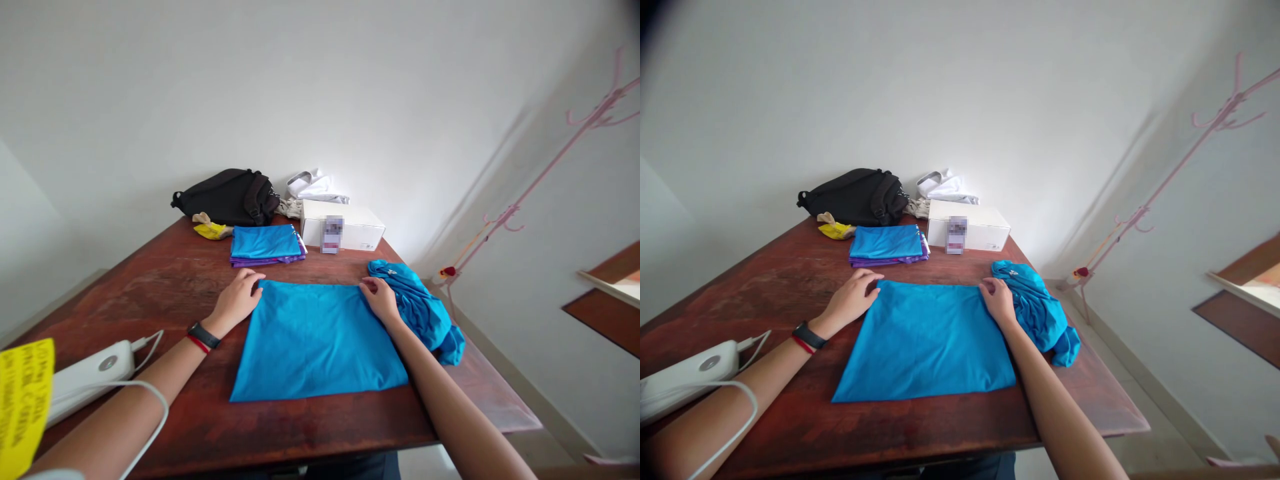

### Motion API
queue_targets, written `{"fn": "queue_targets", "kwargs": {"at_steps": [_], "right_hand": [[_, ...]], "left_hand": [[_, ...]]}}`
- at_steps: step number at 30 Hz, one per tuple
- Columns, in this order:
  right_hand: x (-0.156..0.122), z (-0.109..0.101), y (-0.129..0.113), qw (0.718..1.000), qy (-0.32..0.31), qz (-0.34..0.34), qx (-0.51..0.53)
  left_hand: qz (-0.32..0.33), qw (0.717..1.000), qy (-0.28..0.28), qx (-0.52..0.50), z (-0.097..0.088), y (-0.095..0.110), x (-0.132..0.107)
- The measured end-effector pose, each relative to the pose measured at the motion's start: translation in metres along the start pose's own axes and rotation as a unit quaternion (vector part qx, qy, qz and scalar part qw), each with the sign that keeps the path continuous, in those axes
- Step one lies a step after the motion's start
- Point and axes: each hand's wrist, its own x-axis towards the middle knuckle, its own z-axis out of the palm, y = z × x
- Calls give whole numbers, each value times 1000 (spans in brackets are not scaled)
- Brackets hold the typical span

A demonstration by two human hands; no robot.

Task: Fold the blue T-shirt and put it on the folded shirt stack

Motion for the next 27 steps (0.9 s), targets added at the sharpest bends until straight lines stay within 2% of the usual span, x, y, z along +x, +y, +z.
{"fn": "queue_targets", "kwargs": {"at_steps": [3, 6, 8, 11, 12, 13, 15, 18, 20, 22, 24, 27], "right_hand": [[-4, -3, -4, 999, -8, -32, -3], [-9, -7, -17, 997, -32, -68, -5], [-15, -10, -34, 991, -75, -107, -9], [-24, -15, -62, 975, -158, -153, -22], [-27, -19, -70, 974, -167, -153, -19], [-30, -25, -75, 976, -163, -144, -11], [-37, -41, -76, 989, -115, -98, 5], [-62, -72, -60, 998, -44, 24, 23], [-91, -91, -47, 990, -64, 107, 67], [-124, -102, -39, 974, -115, 161, 110], [-153, -105, -37, 958, -150, 194, 149], [-177, -100, -43, 948, -148, 213, 185]], "left_hand": [[100, 994, 8, 51, -2, 19, -9], [212, 975, -57, 41, 5, 36, -18], [231, 967, -99, 36, 14, 42, -24], [220, 964, -142, 46, 27, 42, -32], [216, 963, -152, 51, 30, 41, -33], [213, 962, -160, 56, 32, 40, -34], [209, 961, -166, 66, 33, 38, -35], [211, 962, -158, 78, 32, 38, -34], [214, 962, -150, 81, 32, 38, -34], [215, 962, -143, 84, 34, 38, -34], [216, 963, -136, 87, 36, 37, -34], [215, 963, -134, 94, 37, 37, -33]]}}
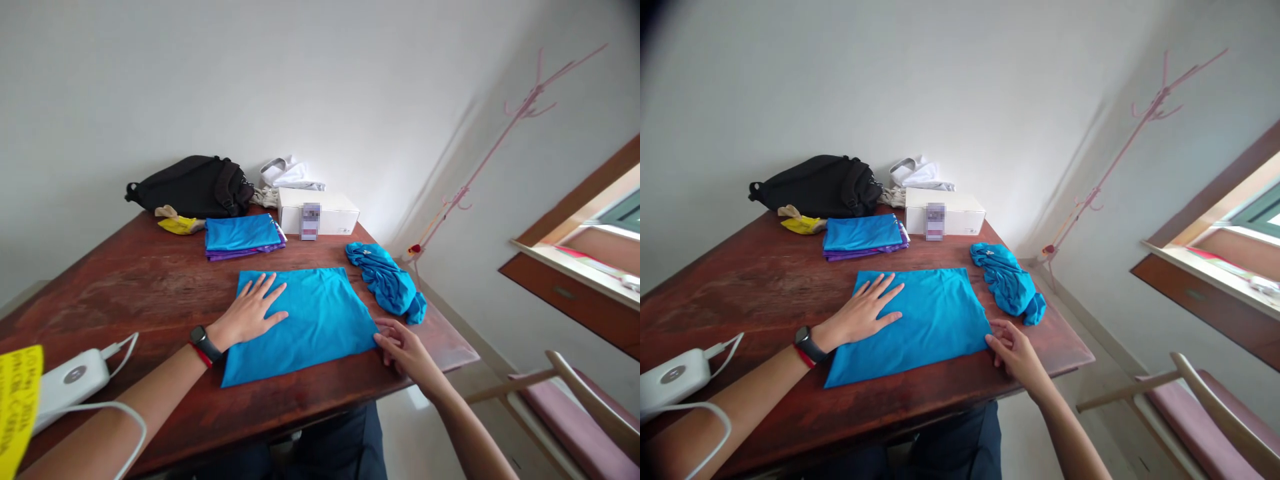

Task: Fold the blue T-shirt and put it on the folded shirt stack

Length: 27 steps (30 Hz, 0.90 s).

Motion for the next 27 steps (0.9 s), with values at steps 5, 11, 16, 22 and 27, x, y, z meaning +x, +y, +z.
{"fn": "queue_targets", "kwargs": {"at_steps": [5, 11, 16, 22, 27], "right_hand": [[-2, 10, -2, 1000, 2, -3, 8], [-1, -1, 16, 997, 3, 11, -71], [0, -5, -4, 958, 55, -102, -263], [27, 48, -62, 904, 90, -250, -336], [77, 97, -66, 859, -24, -263, -439]], "left_hand": [[-6, 1000, -11, -2, -1, -1, 0], [-5, 1000, -11, -6, -2, -1, 0], [-18, 999, -22, -17, -6, 0, 0], [81, 996, 20, -30, -19, 16, 1], [101, 994, 16, -28, -11, 20, 0]]}}
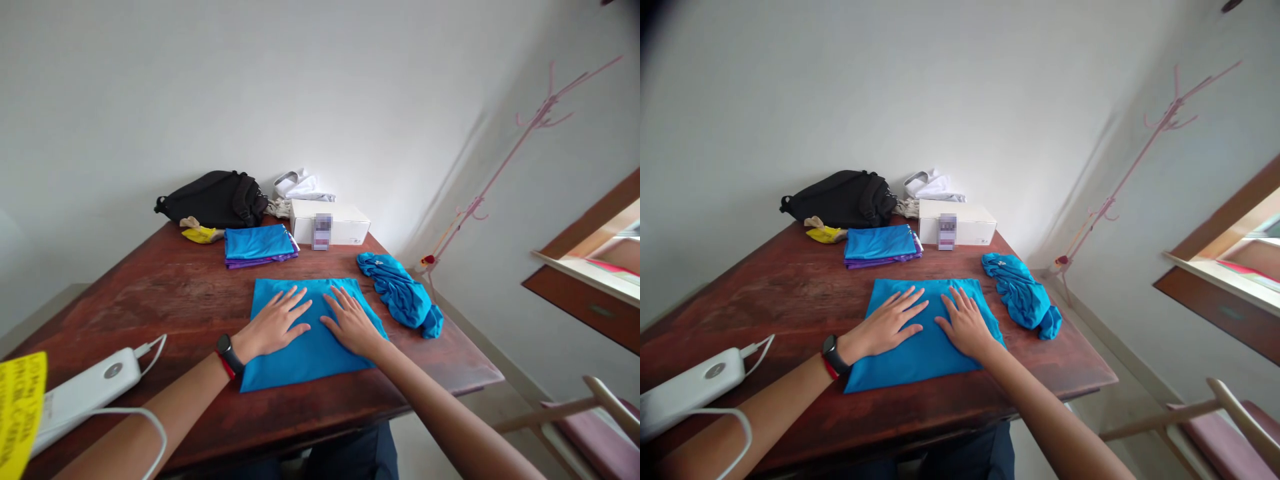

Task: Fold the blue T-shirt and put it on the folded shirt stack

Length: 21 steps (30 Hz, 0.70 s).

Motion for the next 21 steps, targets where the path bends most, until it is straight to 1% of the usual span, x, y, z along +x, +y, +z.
{"fn": "queue_targets", "kwargs": {"at_steps": [2, 4, 7, 12, 15, 17, 19, 21], "right_hand": [[12, 11, 10, 998, -47, 32, 2], [17, 16, 24, 995, -72, 64, 11], [18, 17, 45, 992, -82, 97, 26], [27, 13, 70, 984, -113, 125, 50], [34, 10, 74, 983, -119, 129, 53], [40, 10, 72, 986, -99, 124, 49], [46, 12, 69, 990, -80, 105, 51], [52, 15, 68, 991, -89, 77, 60]], "left_hand": [[-9, 1000, -15, 0, 5, -6, -3], [-16, 999, -29, -5, 9, -13, -6], [-23, 999, -40, -16, 11, -18, -9], [-40, 998, -37, -33, 10, -15, -9], [-56, 998, -29, -31, 9, -14, -8], [-65, 997, -16, -31, 7, -17, -7], [-90, 996, -1, -28, 5, -23, -7], [-127, 992, -2, -17, 3, -32, -7]]}}
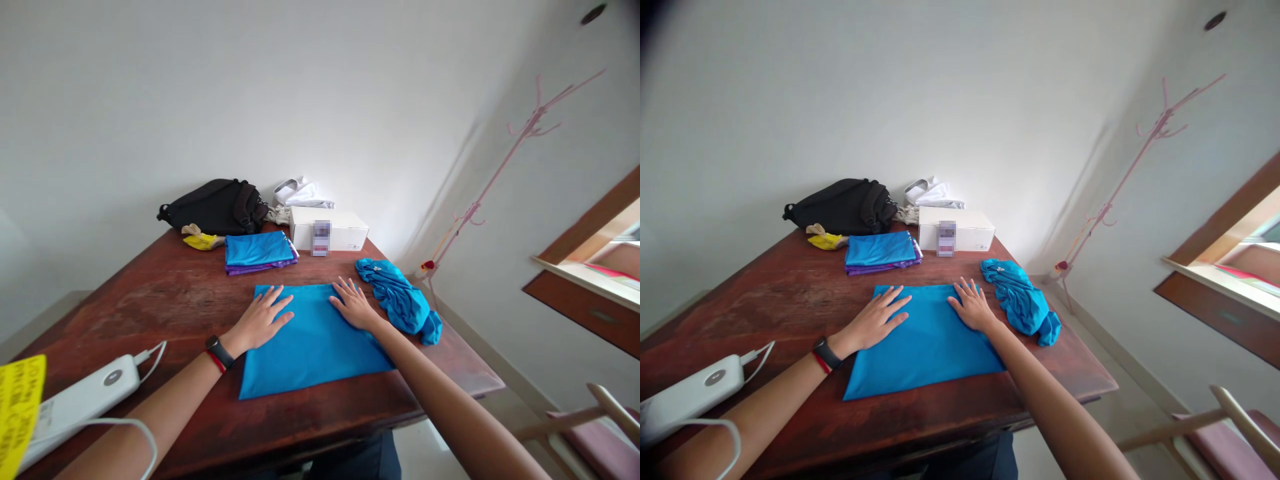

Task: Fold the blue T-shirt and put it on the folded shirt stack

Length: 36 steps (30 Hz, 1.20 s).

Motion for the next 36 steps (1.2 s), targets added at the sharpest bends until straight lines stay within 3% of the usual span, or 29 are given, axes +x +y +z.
{"fn": "queue_targets", "kwargs": {"at_steps": [5, 13, 26, 36], "right_hand": [[13, 5, 6, 999, -31, -17, 2], [11, 1, 13, 996, -27, -18, 80], [9, -8, 22, 986, -57, -29, 151], [2, -19, 24, 972, -87, -98, 193]], "left_hand": [[-57, 997, -37, 29, 1, -16, 2], [-42, 999, -10, 19, 11, -24, 2], [-54, 998, -17, 14, 6, -18, -1], [-48, 999, -10, 15, 7, -20, 0]]}}
